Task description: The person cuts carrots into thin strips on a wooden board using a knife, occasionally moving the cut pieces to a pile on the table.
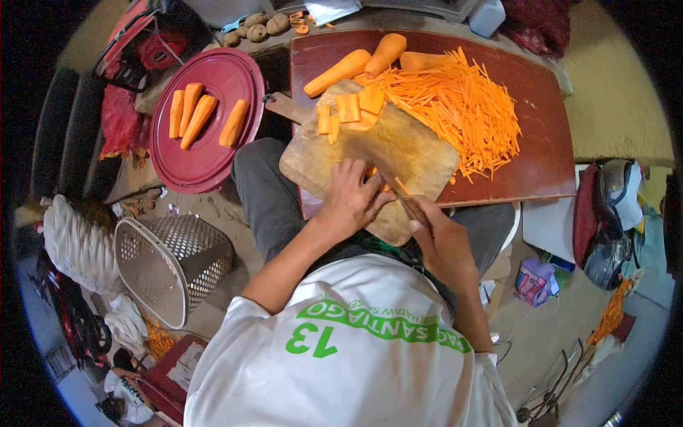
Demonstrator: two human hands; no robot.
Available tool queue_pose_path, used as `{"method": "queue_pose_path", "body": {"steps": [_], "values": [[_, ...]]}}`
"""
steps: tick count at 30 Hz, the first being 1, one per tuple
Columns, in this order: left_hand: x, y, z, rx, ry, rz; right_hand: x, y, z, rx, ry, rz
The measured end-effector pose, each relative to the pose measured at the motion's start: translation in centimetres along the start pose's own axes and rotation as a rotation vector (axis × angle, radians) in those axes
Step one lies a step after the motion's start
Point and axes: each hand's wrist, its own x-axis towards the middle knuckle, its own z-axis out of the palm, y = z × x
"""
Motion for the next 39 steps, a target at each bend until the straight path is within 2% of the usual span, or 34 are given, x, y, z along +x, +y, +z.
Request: {"method": "queue_pose_path", "body": {"steps": [5,15,18,21,27,33,39], "values": [[-0.1,0.0,-0.2,-0.031,0.033,0.034,-1.0,0.0,1.5,-0.014,0.013,-0.096],[0.0,-0.1,-0.4,-0.028,0.008,0.041,-2.3,-2.3,-0.1,-0.262,-0.093,-0.117],[-0.3,-0.6,0.1,-0.037,-0.008,0.066,-1.2,-0.1,1.4,-0.224,-0.061,-0.173],[-0.3,-0.6,0.1,-0.074,0.003,0.077,1.2,-1.8,0.8,-0.021,-0.077,-0.074],[-0.4,-0.7,-0.4,-0.081,-0.027,0.072,1.0,-1.9,-0.1,-0.119,-0.143,-0.081],[-0.5,-1.0,0.0,-0.120,-0.018,0.065,1.0,-0.8,1.1,-0.056,-0.091,-0.122],[-0.3,-0.9,0.0,-0.119,0.014,0.059,1.0,-1.4,0.8,-0.070,-0.078,-0.076]]}}
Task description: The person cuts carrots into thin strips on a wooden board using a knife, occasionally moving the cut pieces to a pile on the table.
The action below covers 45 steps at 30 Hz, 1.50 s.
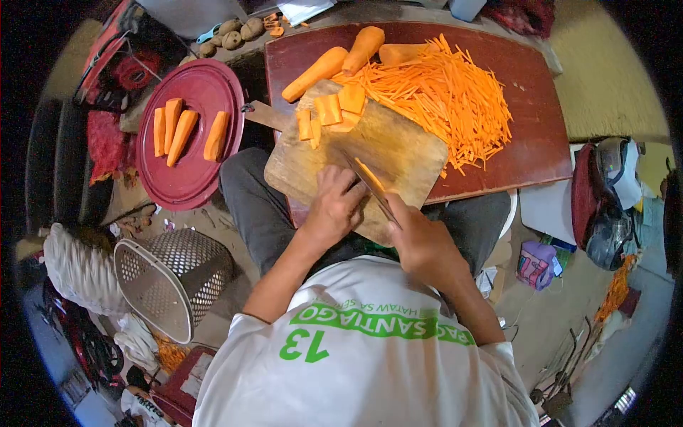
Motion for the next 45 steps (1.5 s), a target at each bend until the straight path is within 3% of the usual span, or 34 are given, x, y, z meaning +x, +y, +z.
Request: {"method": "queue_pose_path", "body": {"steps": [24,30,33,36,42,45], "values": [[-0.4,-0.3,-0.4,-0.014,-0.022,-0.006,0.9,-0.8,0.0,0.078,0.007,0.015],[-0.9,-0.8,0.0,-0.018,-0.010,0.028,0.5,0.1,1.5,-0.190,0.020,-0.243],[-0.9,-0.7,-0.3,-0.013,-0.022,0.041,1.8,-1.5,0.6,0.056,-0.012,0.002],[-0.6,-0.4,-0.1,0.009,-0.003,0.053,0.7,-1.9,0.3,0.030,-0.016,0.063],[-0.8,-0.4,0.2,0.032,0.012,0.063,0.6,-1.5,0.6,0.040,-0.046,0.132],[-1.0,-0.3,0.0,0.012,-0.002,0.056,2.3,-2.4,0.0,0.052,-0.042,0.055]]}}
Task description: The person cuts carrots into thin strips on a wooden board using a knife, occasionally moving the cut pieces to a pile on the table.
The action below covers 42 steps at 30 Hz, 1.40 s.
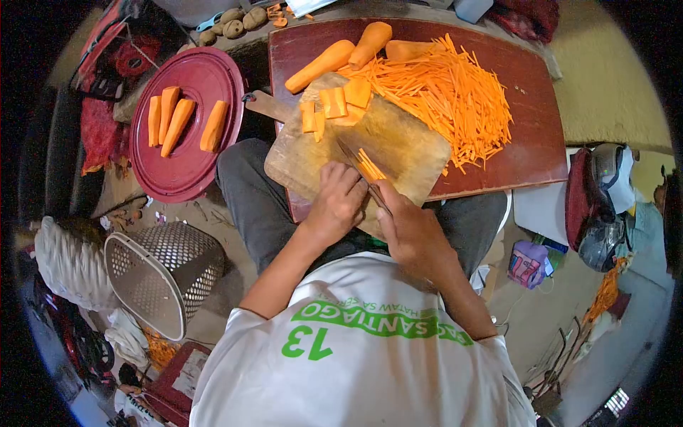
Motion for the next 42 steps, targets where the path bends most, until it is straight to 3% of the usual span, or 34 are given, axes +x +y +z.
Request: {"method": "queue_pose_path", "body": {"steps": [9,12,18,24,27,30,39,42], "values": [[-0.1,-0.1,0.2,0.032,0.007,0.003,-1.4,-0.4,-0.3,0.056,-0.054,0.175],[-0.1,0.2,0.1,0.052,0.046,0.006,0.3,1.8,0.8,0.049,0.051,-0.056],[0.1,0.1,0.2,0.062,0.084,0.024,-2.7,0.6,-0.3,0.028,0.057,-0.015],[0.0,0.3,0.2,0.048,0.044,-0.007,0.2,2.2,0.5,0.088,0.026,-0.007],[0.1,0.3,-0.1,0.030,0.032,-0.011,-1.1,2.6,0.4,0.115,0.126,-0.127],[0.0,0.3,-0.2,0.033,0.039,-0.014,-2.4,1.2,-0.3,0.099,0.033,0.012],[-0.1,-0.1,0.3,0.028,0.052,-0.002,-0.7,2.4,0.6,0.108,0.106,-0.099],[0.0,0.2,-0.1,0.019,0.070,-0.007,-2.0,1.7,-0.2,0.068,-0.005,0.072]]}}
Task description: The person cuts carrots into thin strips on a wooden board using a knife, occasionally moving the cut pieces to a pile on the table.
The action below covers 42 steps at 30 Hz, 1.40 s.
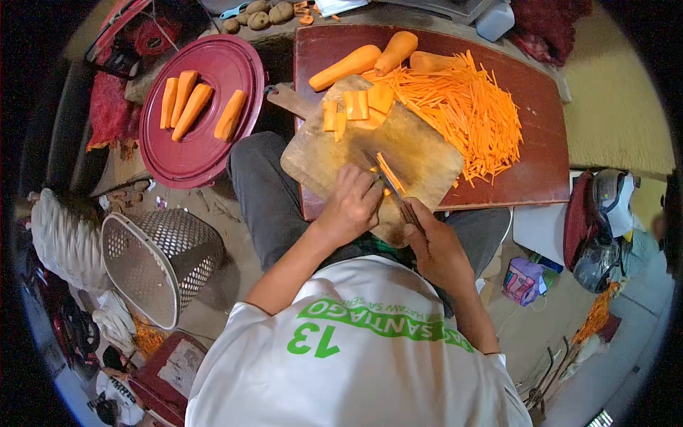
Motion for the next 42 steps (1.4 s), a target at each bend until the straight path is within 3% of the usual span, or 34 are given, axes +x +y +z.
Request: {"method": "queue_pose_path", "body": {"steps": [3,9,12,18,27,34,37,42], "values": [[0.1,0.0,0.2,0.012,0.008,0.007,1.4,1.2,0.9,-0.059,0.057,-0.119],[0.1,0.0,0.4,0.026,-0.002,0.011,2.2,1.0,0.8,0.044,0.113,-0.149],[0.0,0.1,0.1,0.025,-0.008,0.000,0.4,-0.5,0.1,0.058,0.063,-0.034],[-0.3,-0.3,0.9,0.010,-0.011,-0.005,2.7,0.0,1.4,0.006,0.134,-0.175],[-0.3,-0.3,0.8,0.025,0.006,-0.019,1.6,0.3,1.4,-0.059,0.086,-0.078],[0.0,-0.2,0.8,-0.023,0.097,-0.016,2.8,-0.4,0.8,0.130,0.174,-0.182],[-0.1,-0.6,1.4,-0.111,0.201,-0.058,2.5,0.3,0.3,0.195,0.231,-0.211],[0.4,0.0,1.3,-0.136,0.193,-0.195,2.3,1.0,0.6,0.221,0.218,-0.243]]}}
